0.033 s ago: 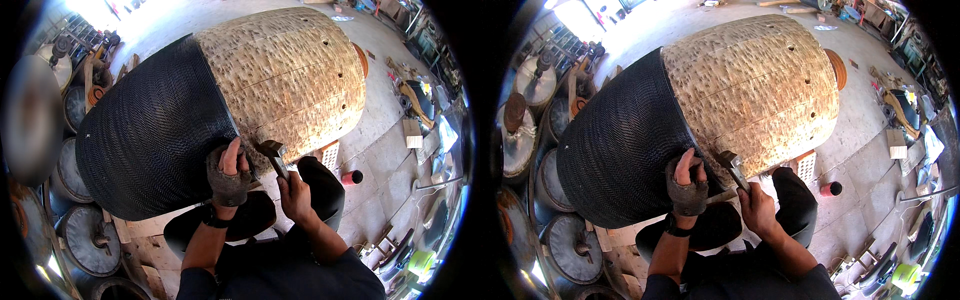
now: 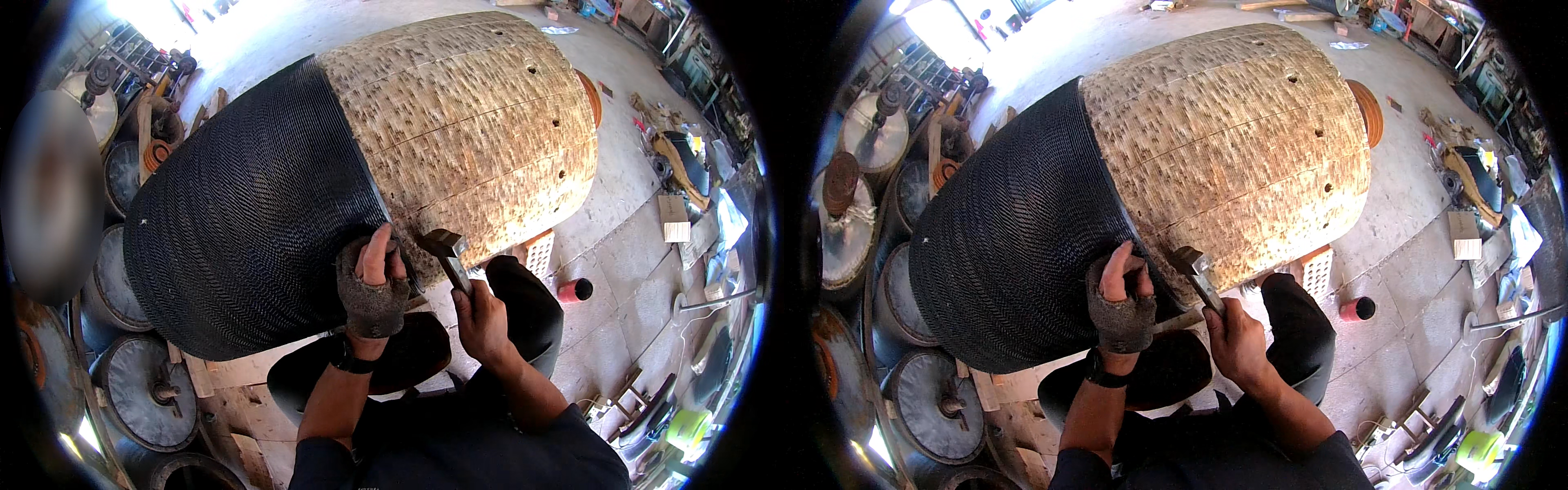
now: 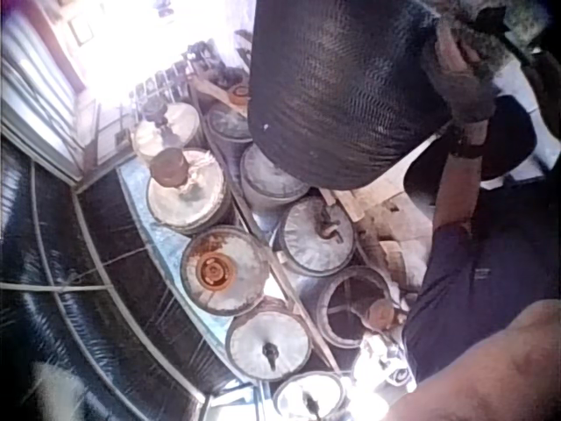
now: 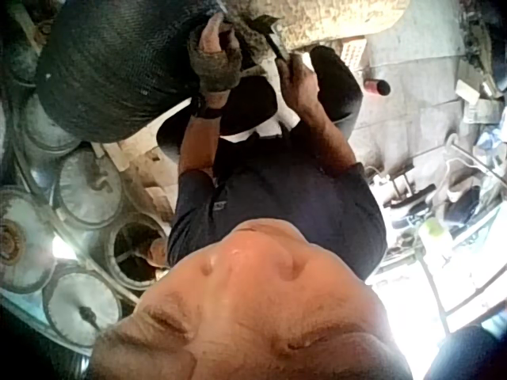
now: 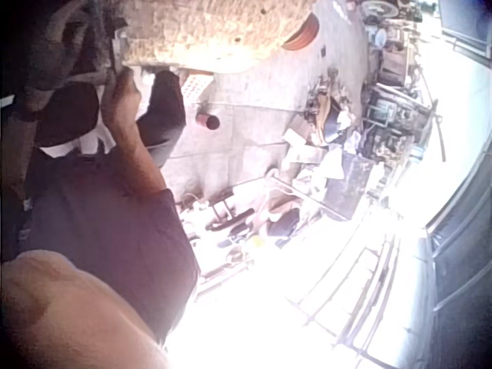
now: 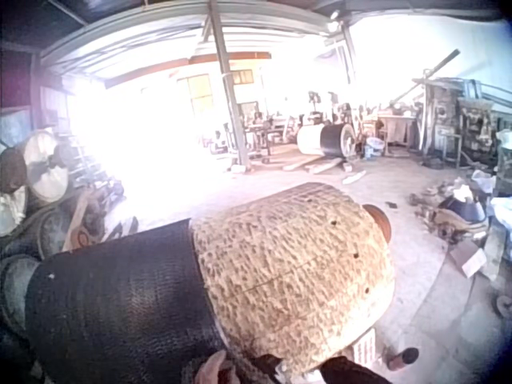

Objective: The person hammers small pins into the edge of a large drum covered in woven black material and wood. They use a hammer in their right hand while their left hand, wearing a fingerless glove, holds the pins against the drum surface.

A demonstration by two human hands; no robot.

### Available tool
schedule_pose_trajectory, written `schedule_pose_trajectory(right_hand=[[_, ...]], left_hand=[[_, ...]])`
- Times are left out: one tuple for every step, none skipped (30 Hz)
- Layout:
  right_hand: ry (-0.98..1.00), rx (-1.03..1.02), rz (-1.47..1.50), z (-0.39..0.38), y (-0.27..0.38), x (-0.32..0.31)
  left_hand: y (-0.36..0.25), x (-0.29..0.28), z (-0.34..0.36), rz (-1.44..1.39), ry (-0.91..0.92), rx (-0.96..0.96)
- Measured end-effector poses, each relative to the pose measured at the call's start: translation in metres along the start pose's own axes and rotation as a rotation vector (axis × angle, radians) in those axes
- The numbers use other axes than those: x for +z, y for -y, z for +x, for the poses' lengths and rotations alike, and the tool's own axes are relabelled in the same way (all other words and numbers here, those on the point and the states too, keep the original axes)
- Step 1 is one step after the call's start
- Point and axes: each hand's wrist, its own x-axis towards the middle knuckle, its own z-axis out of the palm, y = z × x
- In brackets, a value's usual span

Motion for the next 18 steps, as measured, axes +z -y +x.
schedule_pose_trajectory(right_hand=[[-0.002, -0.015, 0.007, 0.0, 0.001, 0.0], [-0.002, -0.031, 0.013, 0.001, 0.003, 0.0], [-0.002, -0.048, 0.019, 0.001, 0.004, -0.001], [0.001, -0.055, 0.015, 0.002, 0.006, -0.002], [0.006, -0.058, 0.013, 0.002, 0.007, -0.002], [0.011, -0.06, 0.01, 0.002, 0.008, -0.003], [0.0, -0.086, 0.016, 0.002, 0.01, -0.004], [-0.011, -0.114, 0.022, 0.003, 0.014, -0.005], [-0.023, -0.143, 0.028, 0.003, 0.016, -0.005], [-0.014, -0.16, 0.012, 0.005, 0.018, -0.004], [-0.006, -0.175, -0.008, 0.006, 0.019, -0.003], [0.001, -0.19, -0.029, 0.006, 0.02, -0.003], [-0.003, -0.178, -0.013, 0.005, 0.02, -0.004], [-0.004, -0.173, 0.004, 0.006, 0.021, -0.005], [-0.005, -0.169, 0.021, 0.006, 0.022, -0.006], [-0.036, -0.18, 0.042, 0.005, 0.027, -0.008], [-0.04, -0.183, 0.029, 0.004, 0.027, -0.008], [-0.043, -0.187, 0.015, 0.004, 0.028, -0.008]], left_hand=[[0.002, 0.002, -0.001, 0.024, -0.003, -0.003], [0.004, 0.003, 0.0, 0.049, -0.008, -0.007], [0.004, 0.003, 0.001, 0.074, -0.013, -0.012], [0.002, 0.003, 0.002, 0.048, 0.011, -0.066], [-0.005, 0.001, 0.007, 0.022, 0.039, -0.121], [-0.01, 0.001, 0.01, -0.003, 0.066, -0.176], [-0.013, 0.004, 0.012, -0.014, 0.036, -0.157], [-0.016, 0.007, 0.015, -0.024, 0.003, -0.137], [-0.018, 0.009, 0.017, -0.034, -0.03, -0.116], [-0.017, 0.008, 0.019, 0.043, -0.021, -0.119], [-0.017, 0.009, 0.02, 0.114, -0.012, -0.123], [-0.018, 0.01, 0.021, 0.185, -0.002, -0.127], [-0.017, 0.011, 0.02, 0.16, 0.03, -0.171], [-0.014, 0.011, 0.02, 0.138, 0.056, -0.214], [-0.012, 0.011, 0.02, 0.117, 0.082, -0.258], [-0.012, 0.011, 0.02, 0.091, 0.105, -0.303], [-0.014, 0.013, 0.017, 0.061, 0.128, -0.354], [-0.014, 0.014, 0.015, 0.032, 0.151, -0.404]])
